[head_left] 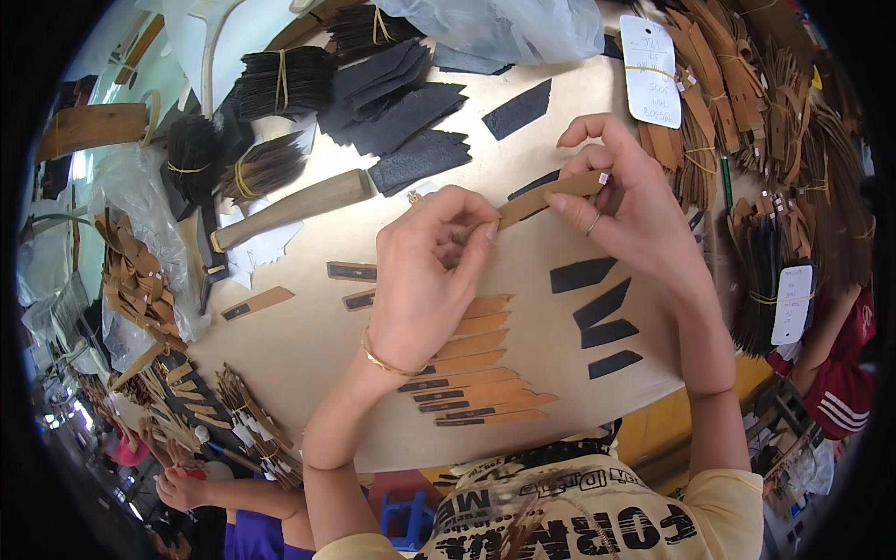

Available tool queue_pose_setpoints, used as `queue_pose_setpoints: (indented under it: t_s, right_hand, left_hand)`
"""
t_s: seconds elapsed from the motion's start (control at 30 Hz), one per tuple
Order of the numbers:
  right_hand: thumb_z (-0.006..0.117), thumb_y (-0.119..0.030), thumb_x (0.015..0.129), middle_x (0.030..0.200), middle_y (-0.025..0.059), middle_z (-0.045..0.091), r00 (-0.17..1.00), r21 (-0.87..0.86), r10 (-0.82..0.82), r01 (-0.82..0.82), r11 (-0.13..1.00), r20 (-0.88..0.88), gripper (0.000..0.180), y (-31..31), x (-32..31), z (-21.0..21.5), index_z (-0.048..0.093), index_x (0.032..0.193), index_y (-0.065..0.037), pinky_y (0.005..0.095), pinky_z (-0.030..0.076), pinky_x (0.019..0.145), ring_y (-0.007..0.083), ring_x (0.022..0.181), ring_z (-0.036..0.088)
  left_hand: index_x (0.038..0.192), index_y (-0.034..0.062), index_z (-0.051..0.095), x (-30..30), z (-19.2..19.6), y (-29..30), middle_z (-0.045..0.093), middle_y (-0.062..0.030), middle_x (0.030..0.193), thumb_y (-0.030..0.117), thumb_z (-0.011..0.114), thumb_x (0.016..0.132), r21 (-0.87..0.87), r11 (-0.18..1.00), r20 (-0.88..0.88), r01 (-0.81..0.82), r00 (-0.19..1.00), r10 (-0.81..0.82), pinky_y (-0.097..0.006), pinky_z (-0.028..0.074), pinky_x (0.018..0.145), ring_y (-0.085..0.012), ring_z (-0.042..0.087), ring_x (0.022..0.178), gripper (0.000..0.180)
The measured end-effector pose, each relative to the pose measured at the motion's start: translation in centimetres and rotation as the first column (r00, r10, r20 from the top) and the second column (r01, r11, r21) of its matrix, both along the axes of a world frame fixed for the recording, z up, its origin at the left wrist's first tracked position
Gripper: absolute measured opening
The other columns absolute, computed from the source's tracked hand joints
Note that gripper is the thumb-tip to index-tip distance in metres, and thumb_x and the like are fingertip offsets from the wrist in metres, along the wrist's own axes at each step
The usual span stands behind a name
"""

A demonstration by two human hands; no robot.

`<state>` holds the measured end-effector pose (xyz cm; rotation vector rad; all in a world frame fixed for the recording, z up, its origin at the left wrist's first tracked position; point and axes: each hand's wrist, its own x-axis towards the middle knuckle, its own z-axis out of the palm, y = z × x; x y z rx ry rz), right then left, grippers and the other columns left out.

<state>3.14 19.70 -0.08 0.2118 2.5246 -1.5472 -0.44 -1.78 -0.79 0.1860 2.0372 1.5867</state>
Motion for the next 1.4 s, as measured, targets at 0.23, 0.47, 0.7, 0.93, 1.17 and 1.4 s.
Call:
queue_pose_setpoints:
  t_s: [0.23,0.47,0.7,0.93,1.17,1.4]
  right_hand:
    - [0.077,-0.007,0.082,0.086,-0.0059,0.061,0.996,-0.024,-0.046,0.048,0.999,0.077,0.047,-0.3,-0.2,0.5,0.048,0.118,-0.009,0.0171,0.037,0.056,0.0002,0.061,0.044]
    - [0.076,-0.005,0.081,0.084,-0.0056,0.062,0.998,-0.026,-0.047,0.048,0.998,0.043,0.048,-0.4,-0.2,0.2,0.046,0.119,-0.01,0.0167,0.036,0.054,0.0,0.059,0.044]
    - [0.073,-0.001,0.081,0.082,0.0017,0.064,0.999,-0.025,-0.042,0.042,0.999,0.011,0.044,-0.6,-0.2,0.2,0.045,0.115,-0.008,0.023,0.039,0.05,0.0068,0.055,0.051]
    - [0.077,-0.005,0.08,0.085,-0.0034,0.064,0.998,-0.023,-0.058,0.059,0.998,0.038,0.048,-0.7,-0.3,0.0,0.046,0.117,-0.009,0.0174,0.038,0.053,0.0006,0.057,0.045]
    - [0.075,-0.003,0.083,0.085,-0.0022,0.063,0.995,-0.001,-0.102,0.102,0.995,0.002,0.048,0.0,0.2,0.5,0.046,0.12,-0.008,0.0175,0.042,0.061,0.0019,0.068,0.052]
    - [0.071,-0.004,0.087,0.077,0.0006,0.062,0.971,-0.056,-0.189,0.182,0.982,-0.144,0.04,0.9,0.4,-1.3,0.048,0.121,-0.004,0.0202,0.044,0.056,0.0053,0.065,0.055]
  left_hand:
    - [0.103,-0.0048,0.07,-0.2,0.3,0.0,0.061,-0.0034,0.092,-0.004,0.063,0.092,-0.074,0.995,-0.03,0.072,0.997,-0.074,-0.019,0.048,0.061,-0.006,0.059,0.074,0.013]
    - [0.103,0.0004,0.074,-0.1,-0.2,0.0,0.061,-0.0095,0.085,-0.008,0.06,0.087,-0.086,0.993,-0.177,0.086,0.979,-0.1,-0.026,0.05,0.061,-0.0141,0.059,0.066,0.023]
    - [0.104,0.0017,0.075,-0.1,-0.2,0.0,0.059,-0.0099,0.083,-0.009,0.059,0.086,-0.104,0.99,-0.21,0.096,0.971,-0.116,-0.028,0.046,0.058,-0.015,0.055,0.061,0.026]
    - [0.11,0.0005,0.073,0.0,0.7,0.4,0.059,-0.0099,0.09,-0.011,0.06,0.085,-0.273,0.948,-0.305,0.162,0.92,-0.245,-0.027,0.051,0.065,-0.0159,0.059,0.073,0.031]
    - [0.114,0.003,0.071,1.0,1.5,1.4,0.058,-0.0154,0.094,-0.012,0.061,0.08,-0.484,0.861,-0.404,0.159,0.832,-0.381,-0.038,0.05,0.067,-0.0301,0.06,0.072,0.038]
    - [0.115,-0.0005,0.069,1.2,1.4,1.5,0.057,-0.0177,0.096,-0.01,0.06,0.08,-0.5,0.848,-0.417,0.175,0.809,-0.414,-0.04,0.052,0.068,-0.0333,0.062,0.076,0.037]
